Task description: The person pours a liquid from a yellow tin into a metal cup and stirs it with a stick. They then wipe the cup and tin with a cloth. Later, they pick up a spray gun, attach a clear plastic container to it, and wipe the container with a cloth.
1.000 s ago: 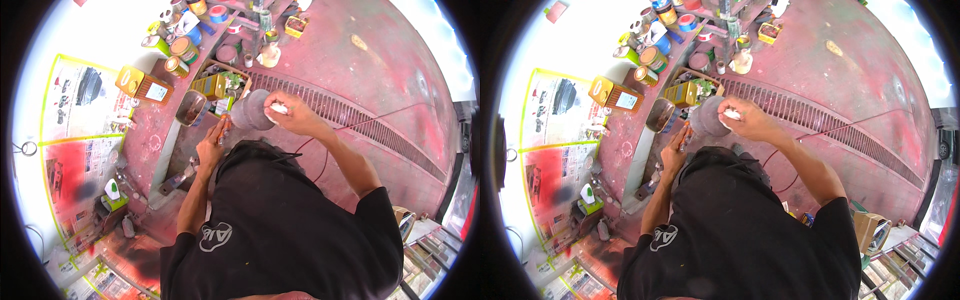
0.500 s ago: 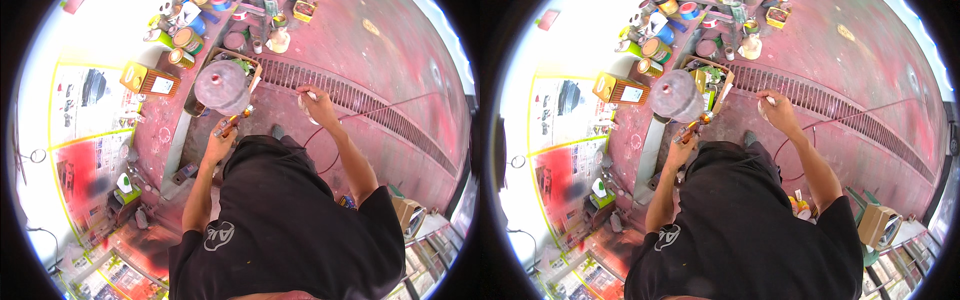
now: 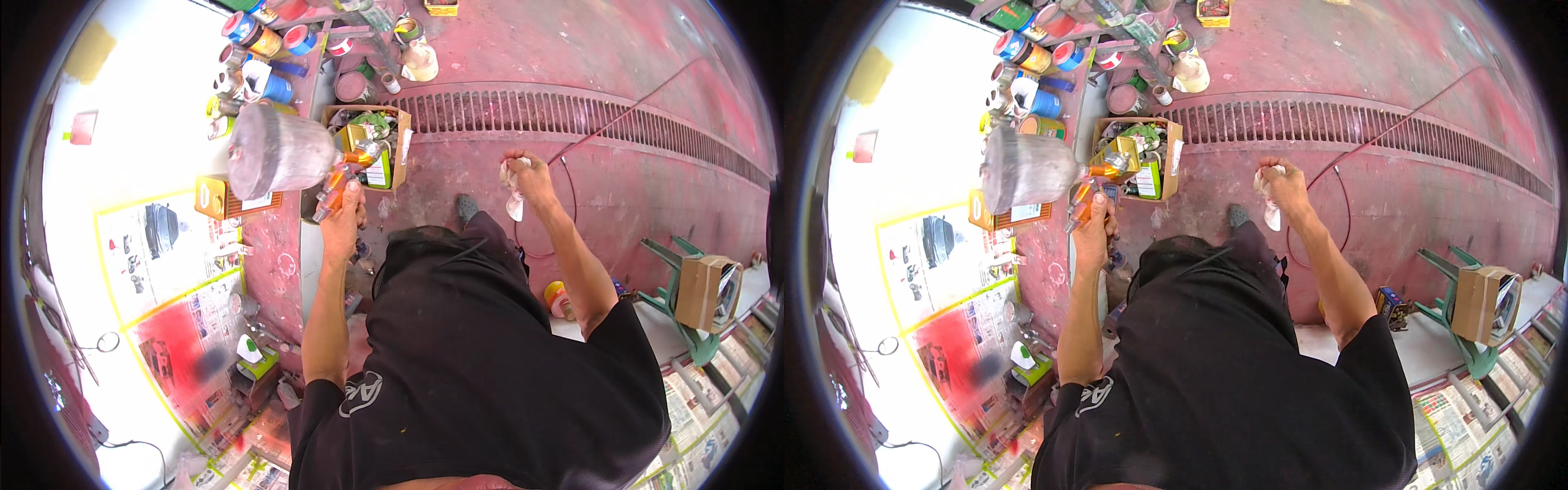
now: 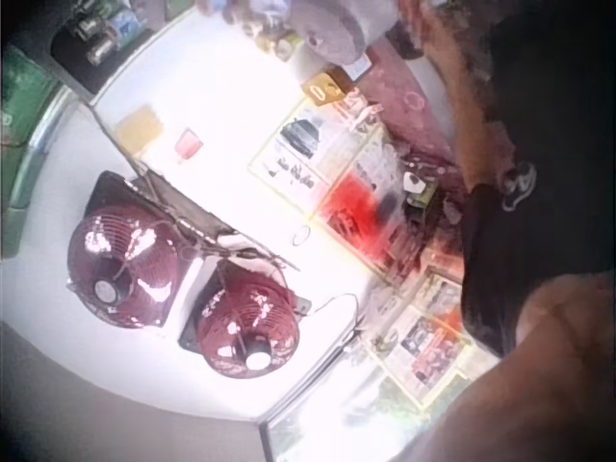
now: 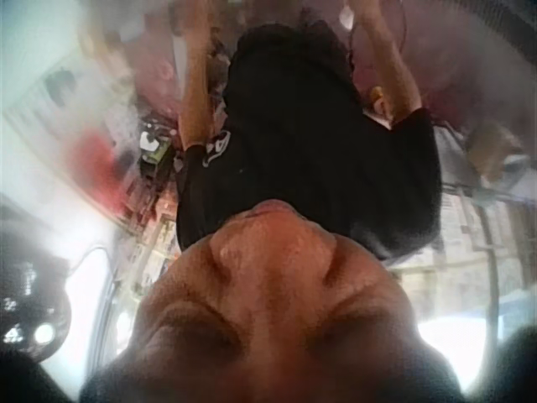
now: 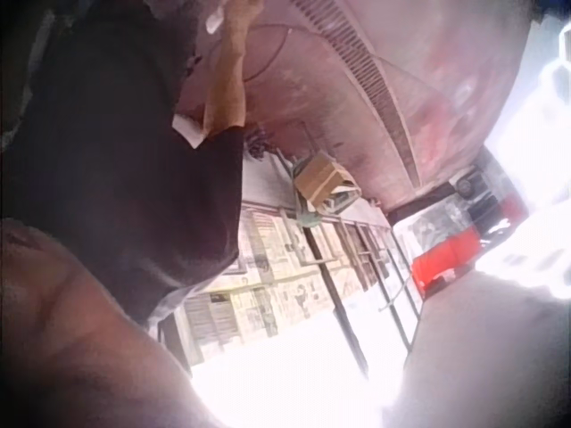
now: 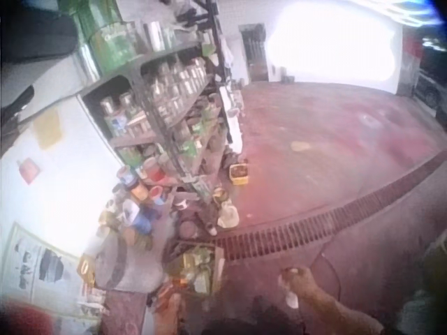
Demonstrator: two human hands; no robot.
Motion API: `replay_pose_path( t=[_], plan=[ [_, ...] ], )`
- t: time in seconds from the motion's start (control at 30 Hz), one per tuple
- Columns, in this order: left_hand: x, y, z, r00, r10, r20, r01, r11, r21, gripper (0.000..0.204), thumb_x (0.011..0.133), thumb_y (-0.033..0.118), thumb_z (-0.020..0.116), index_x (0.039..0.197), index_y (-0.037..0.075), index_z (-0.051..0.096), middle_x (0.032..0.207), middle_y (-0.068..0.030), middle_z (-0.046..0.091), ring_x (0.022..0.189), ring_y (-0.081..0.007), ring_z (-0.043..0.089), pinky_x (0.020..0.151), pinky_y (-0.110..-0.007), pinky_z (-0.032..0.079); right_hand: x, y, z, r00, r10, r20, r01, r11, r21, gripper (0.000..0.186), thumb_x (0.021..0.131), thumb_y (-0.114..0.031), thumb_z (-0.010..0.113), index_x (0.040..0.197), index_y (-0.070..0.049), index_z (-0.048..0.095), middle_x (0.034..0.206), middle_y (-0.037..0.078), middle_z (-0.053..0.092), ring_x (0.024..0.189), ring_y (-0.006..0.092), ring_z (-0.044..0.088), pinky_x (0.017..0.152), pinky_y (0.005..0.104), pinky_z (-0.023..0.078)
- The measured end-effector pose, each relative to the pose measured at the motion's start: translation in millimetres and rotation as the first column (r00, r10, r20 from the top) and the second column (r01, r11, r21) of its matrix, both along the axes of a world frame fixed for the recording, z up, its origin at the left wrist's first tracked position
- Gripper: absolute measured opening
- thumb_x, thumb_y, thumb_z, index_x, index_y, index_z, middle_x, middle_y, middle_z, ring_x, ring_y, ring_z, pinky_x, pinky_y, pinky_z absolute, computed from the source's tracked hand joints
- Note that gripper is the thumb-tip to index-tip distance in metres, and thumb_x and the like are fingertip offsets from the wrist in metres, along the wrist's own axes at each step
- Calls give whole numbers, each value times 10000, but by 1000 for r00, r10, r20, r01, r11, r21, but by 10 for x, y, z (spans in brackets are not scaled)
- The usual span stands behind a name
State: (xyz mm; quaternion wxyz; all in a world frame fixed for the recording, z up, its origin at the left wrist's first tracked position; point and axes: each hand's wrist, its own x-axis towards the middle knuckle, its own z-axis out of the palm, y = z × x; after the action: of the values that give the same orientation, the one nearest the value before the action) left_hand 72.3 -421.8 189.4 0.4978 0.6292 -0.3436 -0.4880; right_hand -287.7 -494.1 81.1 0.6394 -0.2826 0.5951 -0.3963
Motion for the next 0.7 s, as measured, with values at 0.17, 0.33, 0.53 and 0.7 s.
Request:
replay_pose_path(
  t=[0.17,0.33,0.53,0.7],
  plan=[
    [2,-123,147,997,-69,-22,68,997,-48,342,1081,379,634,1202,60,614,933,-43,653,547,-71,455,508,-267,431,-51,44,-42,998,-12,57,12,1000,5,211,992,-102,636,1178,-8,676,888,52,701,649,99,613,525,262,474],
    [-38,-154,225,997,-47,-58,45,998,-48,403,1080,414,623,1278,64,598,1023,-79,709,550,-77,470,505,-266,431,222,-24,496,983,-29,181,36,999,-38,313,1012,-114,657,1319,-71,615,1021,60,698,775,112,662,601,267,540],
    [-249,-384,648,988,-33,-150,31,999,-11,473,1061,489,627,1289,75,602,1041,-111,731,539,-99,516,480,-254,436,1298,-466,1393,950,264,167,-30,608,-793,300,1030,-101,642,1328,-72,620,1277,110,668,1110,207,685,892,349,584],
    [-401,-542,1090,994,-25,-110,29,999,33,463,1057,493,634,1255,75,614,986,-105,729,502,-116,515,455,-264,434,1889,-906,1379,936,-60,-346,-341,91,-936,286,989,-117,673,1260,-32,640,1274,210,660,1037,387,701,842,495,568]
  ],
)
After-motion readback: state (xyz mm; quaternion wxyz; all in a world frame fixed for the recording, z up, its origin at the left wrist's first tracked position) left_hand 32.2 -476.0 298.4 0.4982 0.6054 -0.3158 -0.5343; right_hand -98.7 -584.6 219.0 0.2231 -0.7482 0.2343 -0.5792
